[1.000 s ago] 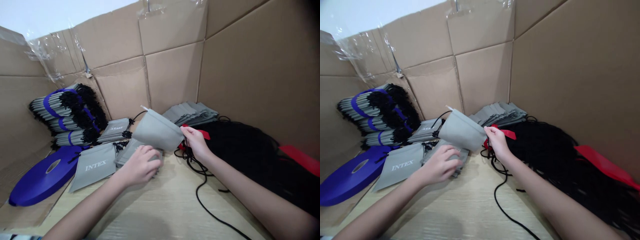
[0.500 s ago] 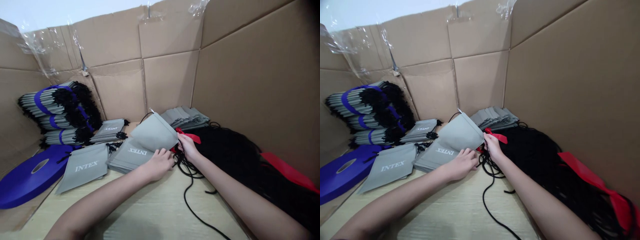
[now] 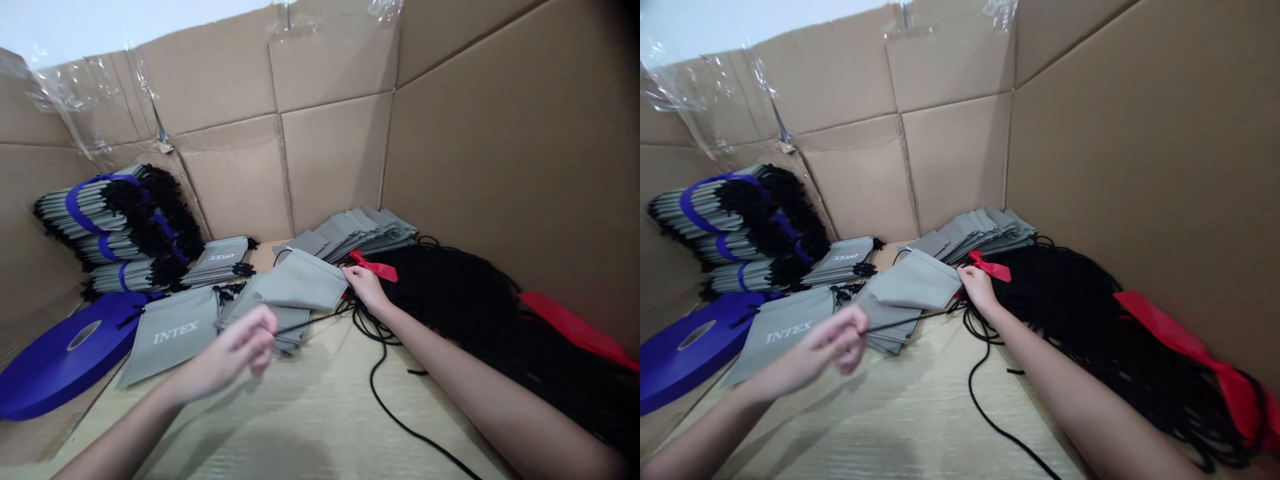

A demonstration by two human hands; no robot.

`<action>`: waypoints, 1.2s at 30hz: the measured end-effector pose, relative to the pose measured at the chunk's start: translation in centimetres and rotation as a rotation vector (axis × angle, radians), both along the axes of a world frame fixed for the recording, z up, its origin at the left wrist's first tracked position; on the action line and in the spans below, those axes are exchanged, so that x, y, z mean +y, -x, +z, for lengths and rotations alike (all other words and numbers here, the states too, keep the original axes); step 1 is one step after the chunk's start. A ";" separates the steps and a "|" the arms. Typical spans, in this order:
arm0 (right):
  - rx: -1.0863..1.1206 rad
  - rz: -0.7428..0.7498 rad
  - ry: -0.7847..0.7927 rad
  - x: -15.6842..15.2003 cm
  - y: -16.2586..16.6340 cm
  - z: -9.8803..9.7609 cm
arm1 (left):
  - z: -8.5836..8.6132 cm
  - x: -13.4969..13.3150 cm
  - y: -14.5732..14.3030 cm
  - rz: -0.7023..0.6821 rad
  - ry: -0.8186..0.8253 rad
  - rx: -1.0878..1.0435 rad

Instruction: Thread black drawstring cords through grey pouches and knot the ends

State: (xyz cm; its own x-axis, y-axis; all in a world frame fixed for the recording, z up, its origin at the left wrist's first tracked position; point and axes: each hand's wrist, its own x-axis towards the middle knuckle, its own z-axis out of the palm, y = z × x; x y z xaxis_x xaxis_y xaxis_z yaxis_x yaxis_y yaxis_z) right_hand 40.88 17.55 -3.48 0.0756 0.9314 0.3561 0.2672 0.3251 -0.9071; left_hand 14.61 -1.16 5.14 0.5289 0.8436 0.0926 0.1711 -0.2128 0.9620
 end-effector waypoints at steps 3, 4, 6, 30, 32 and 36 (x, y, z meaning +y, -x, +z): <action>-0.051 0.008 -0.020 0.2 0.1 0.0 | 2.3 1.0 3.5 0.198 -0.076 -0.417; -0.065 0.016 -0.024 0.2 0.1 0.0 | 3.1 1.5 4.7 0.293 -0.134 -0.500; -0.086 0.033 -0.030 0.3 0.1 0.0 | 4.4 2.6 6.9 0.418 -0.242 -0.654; -0.168 0.252 -0.014 -0.4 -0.1 0.6 | -1.4 9.5 11.7 0.741 -0.326 -0.682; -0.188 0.243 -0.015 -0.2 -0.1 0.5 | -0.9 9.3 14.6 0.816 -0.379 -0.779; -0.210 0.241 -0.015 -0.1 -0.1 0.4 | -0.8 9.0 17.3 0.902 -0.455 -0.856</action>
State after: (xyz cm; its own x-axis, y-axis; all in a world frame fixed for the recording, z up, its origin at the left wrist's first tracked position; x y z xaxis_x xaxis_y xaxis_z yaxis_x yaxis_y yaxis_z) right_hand 40.97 17.47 -3.10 -0.2233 0.9079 0.3548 0.3616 0.4152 -0.8348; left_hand -2.71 7.83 4.35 -0.5639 0.6717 0.4804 -0.1995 -0.6753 0.7101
